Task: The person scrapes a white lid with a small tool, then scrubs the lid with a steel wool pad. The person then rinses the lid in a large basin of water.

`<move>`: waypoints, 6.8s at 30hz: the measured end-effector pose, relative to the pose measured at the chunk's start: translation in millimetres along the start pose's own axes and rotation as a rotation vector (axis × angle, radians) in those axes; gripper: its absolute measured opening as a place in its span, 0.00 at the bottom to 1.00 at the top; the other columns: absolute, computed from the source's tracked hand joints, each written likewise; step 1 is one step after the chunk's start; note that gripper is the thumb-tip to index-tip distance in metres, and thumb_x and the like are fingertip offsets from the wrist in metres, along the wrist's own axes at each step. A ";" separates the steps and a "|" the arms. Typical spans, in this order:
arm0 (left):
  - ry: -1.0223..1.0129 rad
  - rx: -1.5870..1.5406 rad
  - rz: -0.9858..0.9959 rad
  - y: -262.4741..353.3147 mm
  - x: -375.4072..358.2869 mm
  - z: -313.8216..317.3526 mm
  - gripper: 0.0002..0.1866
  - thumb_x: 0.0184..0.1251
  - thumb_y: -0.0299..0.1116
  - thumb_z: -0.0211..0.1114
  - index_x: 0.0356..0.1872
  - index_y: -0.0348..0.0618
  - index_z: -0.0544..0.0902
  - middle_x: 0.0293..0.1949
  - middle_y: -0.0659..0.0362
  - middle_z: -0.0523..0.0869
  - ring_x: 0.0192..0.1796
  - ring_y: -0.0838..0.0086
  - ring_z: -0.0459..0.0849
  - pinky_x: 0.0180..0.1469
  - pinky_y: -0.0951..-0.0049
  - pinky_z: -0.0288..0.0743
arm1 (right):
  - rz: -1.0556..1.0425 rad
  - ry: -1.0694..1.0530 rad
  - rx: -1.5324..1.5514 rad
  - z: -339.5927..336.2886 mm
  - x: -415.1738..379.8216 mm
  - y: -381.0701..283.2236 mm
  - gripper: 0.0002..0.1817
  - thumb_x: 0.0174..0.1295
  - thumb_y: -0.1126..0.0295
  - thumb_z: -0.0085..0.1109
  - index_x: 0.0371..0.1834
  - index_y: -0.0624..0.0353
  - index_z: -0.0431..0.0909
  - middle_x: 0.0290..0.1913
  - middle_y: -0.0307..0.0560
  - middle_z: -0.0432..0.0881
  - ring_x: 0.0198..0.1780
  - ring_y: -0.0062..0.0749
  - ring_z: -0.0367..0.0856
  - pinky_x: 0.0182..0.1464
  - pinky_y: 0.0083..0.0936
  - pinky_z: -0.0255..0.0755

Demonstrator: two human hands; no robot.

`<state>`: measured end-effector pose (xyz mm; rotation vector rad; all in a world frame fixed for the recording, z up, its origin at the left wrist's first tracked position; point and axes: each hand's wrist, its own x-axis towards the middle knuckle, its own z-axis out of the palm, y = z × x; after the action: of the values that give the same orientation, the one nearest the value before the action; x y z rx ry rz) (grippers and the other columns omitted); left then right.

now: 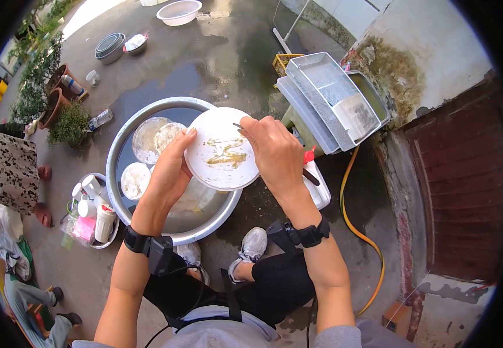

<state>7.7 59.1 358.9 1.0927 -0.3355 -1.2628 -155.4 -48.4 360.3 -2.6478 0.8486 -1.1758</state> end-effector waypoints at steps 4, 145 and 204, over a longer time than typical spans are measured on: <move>-0.014 -0.028 -0.016 -1.9 2.1 -4.7 0.14 0.79 0.40 0.53 0.55 0.43 0.74 0.51 0.59 0.81 0.55 0.77 0.81 0.59 0.69 0.76 | 0.015 -0.027 -0.016 -3.9 0.0 0.2 0.08 0.63 0.66 0.64 0.45 0.46 0.79 0.30 0.40 0.75 0.33 0.37 0.82 0.29 0.34 0.73; -0.052 -0.114 -0.034 -8.0 -19.0 7.0 0.27 0.65 0.33 0.69 0.62 0.32 0.72 0.56 0.48 0.83 0.57 0.66 0.84 0.62 0.65 0.77 | 0.019 -0.063 0.119 -12.2 3.0 -6.4 0.08 0.54 0.67 0.72 0.32 0.50 0.81 0.30 0.35 0.79 0.34 0.34 0.77 0.39 0.33 0.60; -0.092 0.018 -0.096 -7.1 -18.4 0.6 0.30 0.64 0.36 0.70 0.63 0.31 0.73 0.55 0.47 0.83 0.56 0.63 0.84 0.60 0.65 0.79 | -0.169 -0.108 0.165 -12.9 7.4 1.0 0.08 0.53 0.65 0.72 0.30 0.50 0.82 0.29 0.34 0.77 0.35 0.31 0.76 0.38 0.31 0.59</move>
<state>-3.1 75.6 359.7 1.0781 -0.3678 -1.4013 -161.1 -51.8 373.6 -2.6593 0.4960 -1.0735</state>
